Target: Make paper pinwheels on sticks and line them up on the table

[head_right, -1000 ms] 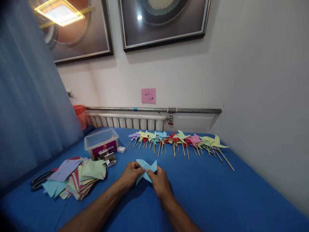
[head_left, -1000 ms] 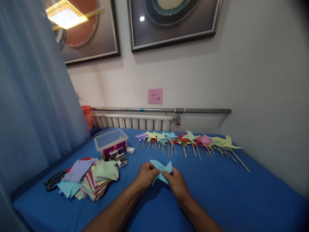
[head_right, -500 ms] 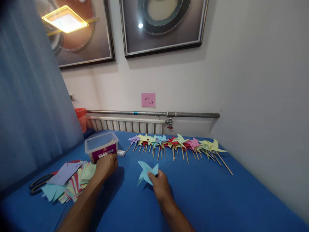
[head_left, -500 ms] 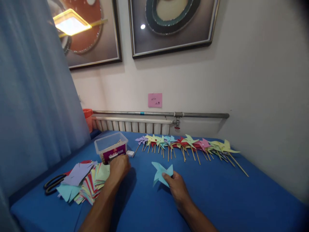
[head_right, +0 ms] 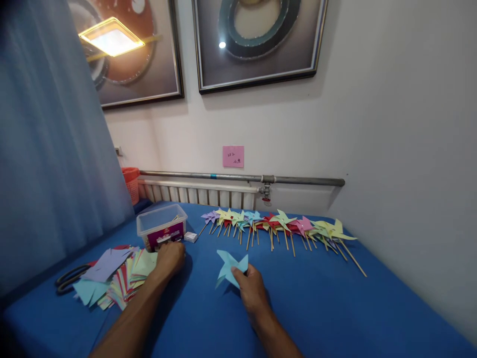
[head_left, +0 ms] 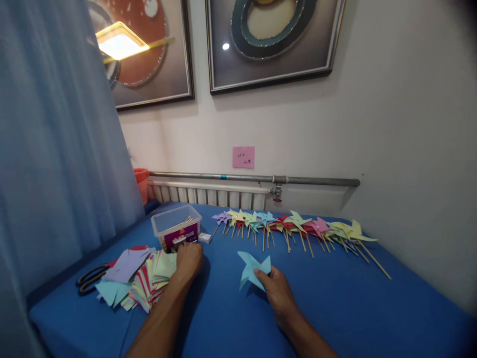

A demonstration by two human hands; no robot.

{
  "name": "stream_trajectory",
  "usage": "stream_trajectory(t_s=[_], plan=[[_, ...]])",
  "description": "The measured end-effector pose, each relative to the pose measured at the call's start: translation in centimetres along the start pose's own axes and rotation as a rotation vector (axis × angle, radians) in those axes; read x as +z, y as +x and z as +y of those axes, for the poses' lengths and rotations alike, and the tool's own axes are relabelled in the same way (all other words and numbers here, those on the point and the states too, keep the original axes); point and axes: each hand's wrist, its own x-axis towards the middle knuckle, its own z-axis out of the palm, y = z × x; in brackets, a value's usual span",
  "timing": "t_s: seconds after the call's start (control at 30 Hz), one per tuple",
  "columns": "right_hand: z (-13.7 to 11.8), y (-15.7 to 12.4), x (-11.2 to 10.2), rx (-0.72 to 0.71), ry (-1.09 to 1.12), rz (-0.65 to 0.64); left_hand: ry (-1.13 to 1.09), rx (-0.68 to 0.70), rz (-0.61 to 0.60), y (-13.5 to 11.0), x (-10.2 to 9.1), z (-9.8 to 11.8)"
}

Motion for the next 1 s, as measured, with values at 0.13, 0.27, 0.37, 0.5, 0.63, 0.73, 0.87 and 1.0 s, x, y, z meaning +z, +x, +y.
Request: stream_trajectory(t_s=[0.13,0.27,0.37,0.5,0.63,0.73,0.87,1.0], plan=[[0.2,0.2,0.0,0.013,-0.013,0.0,0.084,0.163,-0.023,0.1,0.8,1.3],[-0.2,0.1,0.0,0.002,-0.019,-0.01,0.179,0.172,-0.019,0.4,0.4,0.9],[-0.9,-0.2,0.0,0.013,-0.031,-0.016,0.22,0.15,-0.025,0.5,-0.3,0.0],[-1.2,-0.5,0.1,0.027,0.002,-0.021,0.224,0.097,0.004,0.6,-0.7,-0.5],[-0.5,-0.1,0.1,0.03,-0.001,-0.001,0.236,0.045,0.011,0.7,-0.3,-0.5],[0.0,0.2,0.0,0.025,-0.011,-0.008,0.206,0.018,-0.024,0.8,-0.2,-0.6],[0.0,0.1,-0.1,0.011,-0.002,-0.023,0.111,-0.013,-0.077,0.7,-0.5,-0.8],[0.0,0.1,-0.2,0.014,-0.022,-0.047,0.047,-0.057,-0.071,0.7,-0.6,-1.0]])
